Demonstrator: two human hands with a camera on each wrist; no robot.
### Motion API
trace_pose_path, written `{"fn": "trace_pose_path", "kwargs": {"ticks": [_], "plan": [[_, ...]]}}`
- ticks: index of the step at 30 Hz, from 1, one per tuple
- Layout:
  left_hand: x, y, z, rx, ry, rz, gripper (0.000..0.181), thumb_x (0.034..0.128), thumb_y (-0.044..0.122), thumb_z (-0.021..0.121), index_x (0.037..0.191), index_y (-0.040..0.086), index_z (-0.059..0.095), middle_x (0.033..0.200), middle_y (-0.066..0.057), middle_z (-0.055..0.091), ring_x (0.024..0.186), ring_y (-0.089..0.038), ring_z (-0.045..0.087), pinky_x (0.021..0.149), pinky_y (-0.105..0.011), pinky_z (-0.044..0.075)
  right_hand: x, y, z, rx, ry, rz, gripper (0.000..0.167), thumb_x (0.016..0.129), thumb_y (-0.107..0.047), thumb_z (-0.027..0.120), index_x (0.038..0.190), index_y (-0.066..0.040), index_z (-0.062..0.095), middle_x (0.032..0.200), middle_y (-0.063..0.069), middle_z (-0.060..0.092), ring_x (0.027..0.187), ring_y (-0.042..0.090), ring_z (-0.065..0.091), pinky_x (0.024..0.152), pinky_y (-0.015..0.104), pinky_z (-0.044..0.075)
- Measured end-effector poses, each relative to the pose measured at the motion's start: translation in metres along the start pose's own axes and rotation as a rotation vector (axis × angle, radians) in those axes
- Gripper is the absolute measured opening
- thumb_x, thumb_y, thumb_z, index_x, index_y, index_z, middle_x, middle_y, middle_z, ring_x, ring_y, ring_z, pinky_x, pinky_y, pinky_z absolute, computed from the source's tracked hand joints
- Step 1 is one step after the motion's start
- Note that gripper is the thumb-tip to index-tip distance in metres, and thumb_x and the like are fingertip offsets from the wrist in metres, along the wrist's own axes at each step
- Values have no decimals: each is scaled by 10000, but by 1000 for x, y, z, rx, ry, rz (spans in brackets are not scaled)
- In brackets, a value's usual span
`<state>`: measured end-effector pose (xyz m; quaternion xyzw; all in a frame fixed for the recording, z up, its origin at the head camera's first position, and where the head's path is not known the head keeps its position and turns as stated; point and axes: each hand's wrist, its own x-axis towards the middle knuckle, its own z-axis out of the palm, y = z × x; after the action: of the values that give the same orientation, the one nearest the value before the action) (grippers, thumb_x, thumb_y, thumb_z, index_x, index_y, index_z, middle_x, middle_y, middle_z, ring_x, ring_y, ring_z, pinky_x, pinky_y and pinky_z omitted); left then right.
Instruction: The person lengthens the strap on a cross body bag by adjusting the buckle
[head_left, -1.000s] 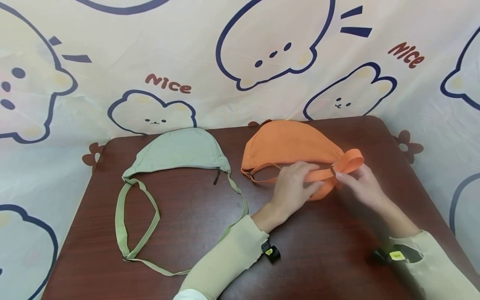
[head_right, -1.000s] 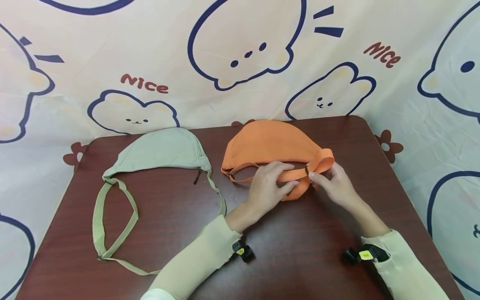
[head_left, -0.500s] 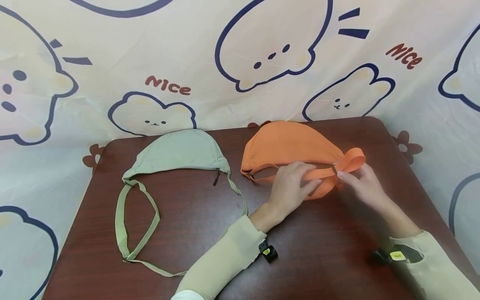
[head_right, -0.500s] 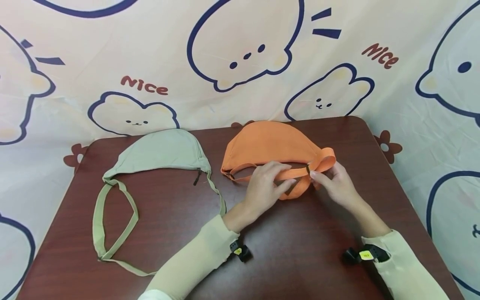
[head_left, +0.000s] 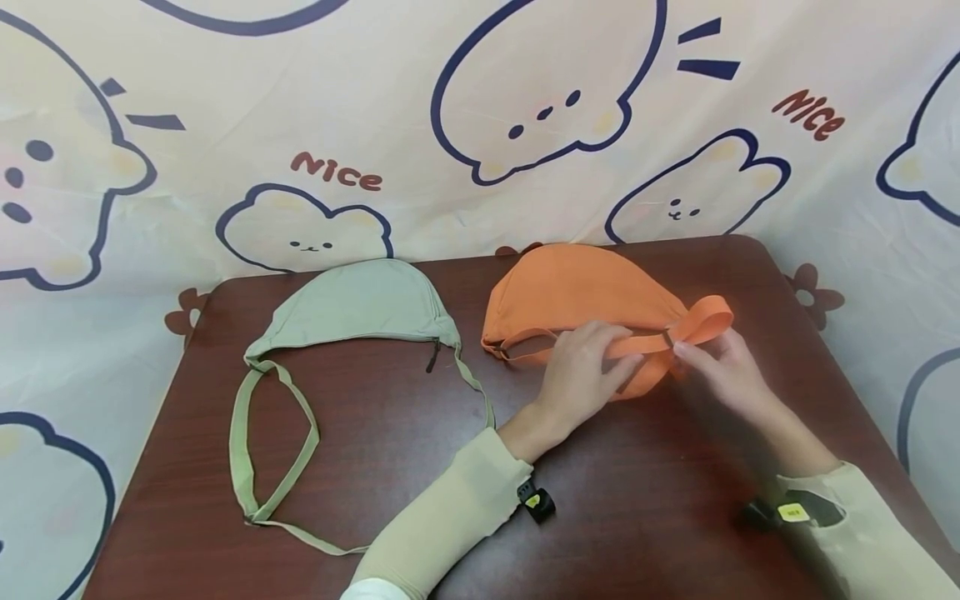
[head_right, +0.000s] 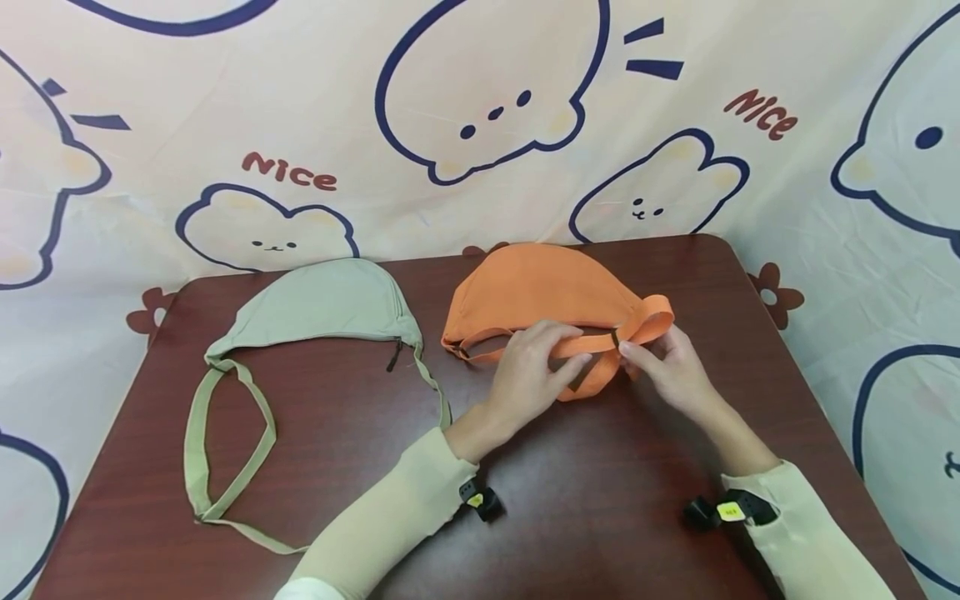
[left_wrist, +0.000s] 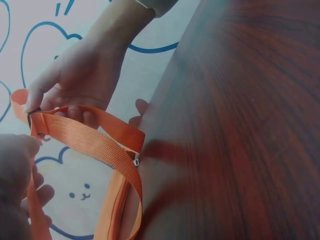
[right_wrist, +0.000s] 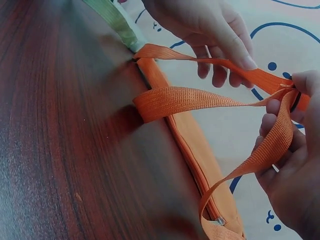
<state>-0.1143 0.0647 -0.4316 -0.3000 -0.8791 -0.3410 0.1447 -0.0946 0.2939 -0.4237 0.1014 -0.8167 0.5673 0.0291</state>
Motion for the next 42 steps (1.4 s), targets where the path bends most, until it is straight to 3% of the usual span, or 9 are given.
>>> {"fn": "trace_pose_path", "kwargs": {"ticks": [8,19,29,42], "plan": [[1,0,0,-24,-10,-15,326,965,370,717,1203,147,724,1140,40,707,1068,-100,634,963,-310,474,4,2,7,-28,-63,5,287,990,-27,641,1266,-27,560,970,-50,629,777,152,629,691,232,554],[3,0,-1,-46,3,-18,338,937,354,749,1213,159,732,1146,42,717,1072,-98,645,980,-289,471,11,8,15,10,-147,-55,255,971,27,647,1215,-15,589,847,16,623,698,196,596,591,305,517],[3,0,-1,-34,10,-22,369,928,388,744,1219,162,735,1147,49,725,1065,-83,650,974,-264,469,9,11,9,10,-155,-117,266,973,83,596,1236,43,589,910,-3,652,728,169,615,635,257,529],[2,-1,1,-82,19,-13,367,935,359,737,1255,178,721,1187,47,712,1106,-87,640,972,-265,470,10,9,11,-119,-143,-59,240,955,-28,701,1182,-4,627,873,34,636,721,189,617,661,251,541]]}}
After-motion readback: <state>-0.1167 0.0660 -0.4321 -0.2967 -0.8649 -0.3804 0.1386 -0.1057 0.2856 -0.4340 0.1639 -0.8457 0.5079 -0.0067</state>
